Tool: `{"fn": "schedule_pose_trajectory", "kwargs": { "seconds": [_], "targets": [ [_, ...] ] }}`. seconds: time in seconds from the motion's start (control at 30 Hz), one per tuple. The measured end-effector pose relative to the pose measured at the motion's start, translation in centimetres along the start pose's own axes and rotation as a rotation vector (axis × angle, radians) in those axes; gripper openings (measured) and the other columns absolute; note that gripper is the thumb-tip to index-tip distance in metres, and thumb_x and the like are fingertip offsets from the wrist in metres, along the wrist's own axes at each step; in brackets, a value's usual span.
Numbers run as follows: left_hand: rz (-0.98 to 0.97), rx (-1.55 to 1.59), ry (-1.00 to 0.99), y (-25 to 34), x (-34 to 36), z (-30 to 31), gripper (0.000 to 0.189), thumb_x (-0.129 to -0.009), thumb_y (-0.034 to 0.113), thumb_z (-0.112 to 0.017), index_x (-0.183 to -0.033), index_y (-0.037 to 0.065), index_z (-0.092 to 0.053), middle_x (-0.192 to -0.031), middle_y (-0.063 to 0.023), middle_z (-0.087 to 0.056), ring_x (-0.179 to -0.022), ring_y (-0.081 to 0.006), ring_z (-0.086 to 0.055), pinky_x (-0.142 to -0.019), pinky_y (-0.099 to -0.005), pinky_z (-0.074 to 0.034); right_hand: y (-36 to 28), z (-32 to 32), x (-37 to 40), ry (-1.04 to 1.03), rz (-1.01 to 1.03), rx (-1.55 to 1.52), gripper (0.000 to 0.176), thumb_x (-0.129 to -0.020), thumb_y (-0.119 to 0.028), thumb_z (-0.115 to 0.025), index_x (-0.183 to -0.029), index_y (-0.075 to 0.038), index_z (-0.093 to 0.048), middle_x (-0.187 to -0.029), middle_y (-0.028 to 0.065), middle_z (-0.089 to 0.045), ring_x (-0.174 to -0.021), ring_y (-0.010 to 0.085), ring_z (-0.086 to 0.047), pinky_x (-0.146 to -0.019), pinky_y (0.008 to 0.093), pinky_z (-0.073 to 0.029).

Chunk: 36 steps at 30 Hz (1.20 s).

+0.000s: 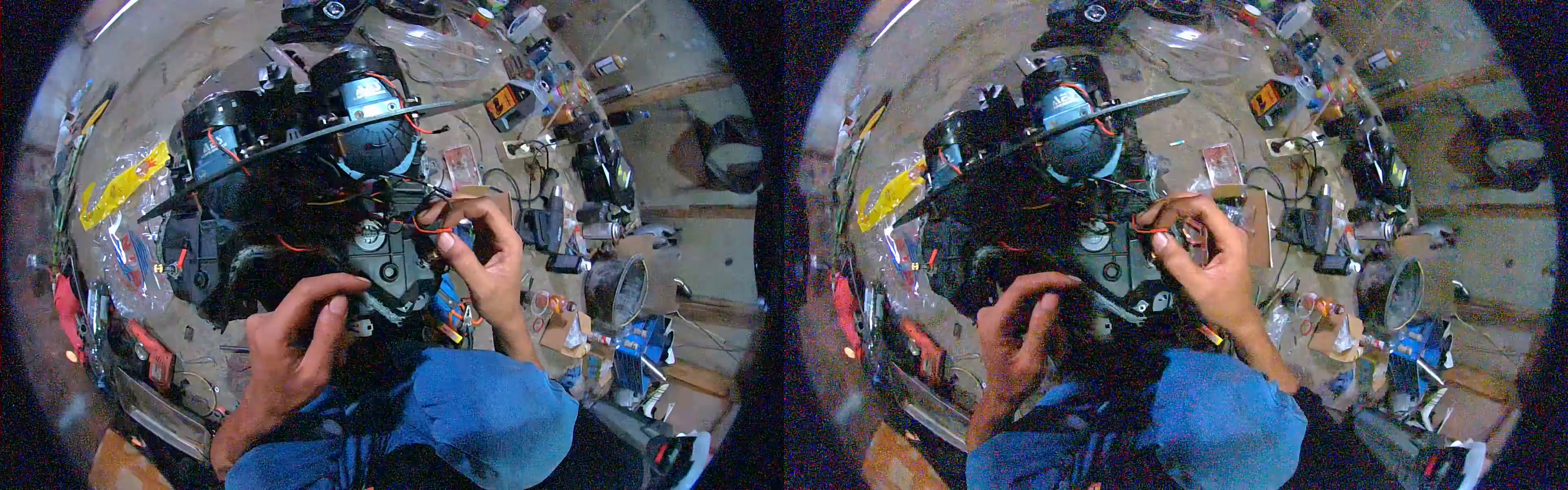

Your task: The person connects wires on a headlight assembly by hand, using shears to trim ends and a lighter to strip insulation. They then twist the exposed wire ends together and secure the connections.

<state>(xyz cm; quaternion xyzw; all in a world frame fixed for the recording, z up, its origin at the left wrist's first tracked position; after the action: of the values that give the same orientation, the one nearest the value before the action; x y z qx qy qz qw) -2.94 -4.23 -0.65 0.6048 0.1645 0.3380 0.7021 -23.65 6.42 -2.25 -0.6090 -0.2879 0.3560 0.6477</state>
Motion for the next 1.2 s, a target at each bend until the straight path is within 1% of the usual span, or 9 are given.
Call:
{"fn": "schedule_pose_trajectory", "kwargs": {
  "seconds": [0.2, 0.33, 0.43, 0.47, 0.57, 0.7, 0.87, 0.97, 1.2],
  "targets": [
    [-0.061, -0.017, 0.042, 0.3, -0.3, 0.7, 0.017, -0.103, 0.005, -0.062, -0.116, 0.003, -0.074, -0.079, -0.0021, -0.070, -0.064, -0.0043, -0.061, -0.058, -0.0248, -0.048, 0.1, 0.0, -0.2, -0.002, 0.005, 0.063, 0.014, -0.093, -0.007, -0.072, -0.103, -0.002, -0.064, -0.112, 0.0105, -0.071, -0.109, 0.0196, -0.066, -0.101, 0.0351, -0.048],
    [-0.094, 0.150, 0.310, -0.8, 0.2, 2.9, 0.012, -0.100, 0.010, -0.070, -0.106, 0.002, -0.065, -0.088, -0.0012, -0.069, -0.074, -0.0029, -0.059, -0.064, -0.0217, -0.046, -0.1, -0.3, -0.4, -0.019, 0.079, 0.098, 0.022, -0.089, -0.008, -0.076, -0.107, -0.002, -0.063, -0.111, 0.0103, -0.070, -0.107, 0.0199, -0.065, -0.101, 0.0352, -0.048],
    [-0.059, 0.171, 0.436, -1.9, 0.4, 4.2, 0.014, -0.100, 0.012, -0.072, -0.106, 0.003, -0.063, -0.086, -0.0003, -0.067, -0.073, -0.0022, -0.057, -0.064, -0.0200, -0.044, -0.9, 0.1, -0.2, 0.071, 0.098, 0.190, 0.028, -0.087, -0.010, -0.078, -0.109, -0.002, -0.063, -0.110, 0.0097, -0.067, -0.105, 0.0201, -0.064, -0.101, 0.0357, -0.047],
    [-0.044, 0.155, 0.441, -1.6, 0.2, 4.3, 0.016, -0.099, 0.013, -0.074, -0.106, 0.003, -0.063, -0.081, -0.0001, -0.067, -0.070, -0.0021, -0.056, -0.062, -0.0198, -0.043, -1.5, 0.4, -0.3, 0.075, 0.174, 0.258, 0.033, -0.085, -0.011, -0.079, -0.112, -0.002, -0.063, -0.110, 0.0093, -0.065, -0.104, 0.0198, -0.063, -0.099, 0.0351, -0.048],
    [0.063, 0.057, 0.427, -1.7, -0.2, 4.1, 0.017, -0.099, 0.014, -0.075, -0.107, 0.002, -0.067, -0.078, -0.0001, -0.068, -0.070, -0.0025, -0.057, -0.061, -0.0207, -0.044, -1.9, 0.4, -0.6, 0.118, 0.213, 0.184, 0.034, -0.084, -0.010, -0.079, -0.113, -0.002, -0.064, -0.111, 0.0097, -0.065, -0.105, 0.0202, -0.062, -0.098, 0.0345, -0.047],
    [0.028, -0.040, 0.430, -1.4, -0.7, 4.0, 0.019, -0.100, 0.017, -0.074, -0.111, 0.001, -0.072, -0.078, -0.0017, -0.071, -0.070, -0.0039, -0.059, -0.063, -0.0231, -0.048, -2.9, -0.2, -1.2, 0.115, 0.247, 0.299, 0.036, -0.081, -0.009, -0.080, -0.114, -0.001, -0.069, -0.112, 0.0109, -0.067, -0.106, 0.0234, -0.063, -0.097, 0.0351, -0.048],
    [-0.012, 0.019, 0.430, -2.0, -0.7, 4.1, 0.020, -0.102, 0.017, -0.070, -0.113, 0.000, -0.075, -0.078, -0.0028, -0.072, -0.069, -0.0045, -0.059, -0.062, -0.0258, -0.049, -2.5, -0.5, -1.4, 0.095, 0.217, 0.306, 0.036, -0.083, -0.010, -0.077, -0.116, 0.000, -0.074, -0.116, 0.0132, -0.069, -0.110, 0.0252, -0.064, -0.101, 0.0363, -0.047],
    [0.045, 0.012, 0.364, -1.9, -0.9, 4.1, 0.019, -0.104, 0.015, -0.067, -0.112, 0.001, -0.076, -0.078, -0.0023, -0.071, -0.068, -0.0043, -0.058, -0.062, -0.0261, -0.048, -2.5, -1.0, -1.5, 0.085, 0.184, 0.304, 0.035, -0.085, -0.011, -0.075, -0.117, 0.001, -0.075, -0.117, 0.0143, -0.069, -0.114, 0.0261, -0.063, -0.104, 0.0379, -0.046],
    [0.102, 0.145, 0.274, -2.5, -1.1, 3.1, 0.020, -0.104, 0.014, -0.066, -0.116, 0.001, -0.075, -0.070, 0.0019, -0.066, -0.060, -0.0009, -0.050, -0.052, -0.0239, -0.039, -2.8, -1.3, -1.8, 0.056, 0.213, 0.336, 0.030, -0.083, -0.008, -0.079, -0.111, 0.001, -0.075, -0.114, 0.0138, -0.071, -0.110, 0.0263, -0.065, -0.102, 0.0381, -0.047]
  ]
}}
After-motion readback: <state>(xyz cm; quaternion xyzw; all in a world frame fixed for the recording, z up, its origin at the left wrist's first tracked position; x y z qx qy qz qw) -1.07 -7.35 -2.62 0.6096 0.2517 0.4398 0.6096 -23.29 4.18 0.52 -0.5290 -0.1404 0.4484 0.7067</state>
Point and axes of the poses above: each hand's wrist, its own x-axis away from the middle knuckle, its own z-axis out of the back of the hand, y = z × x, the point moved 8 cm from there along -x, towards the middle knuckle
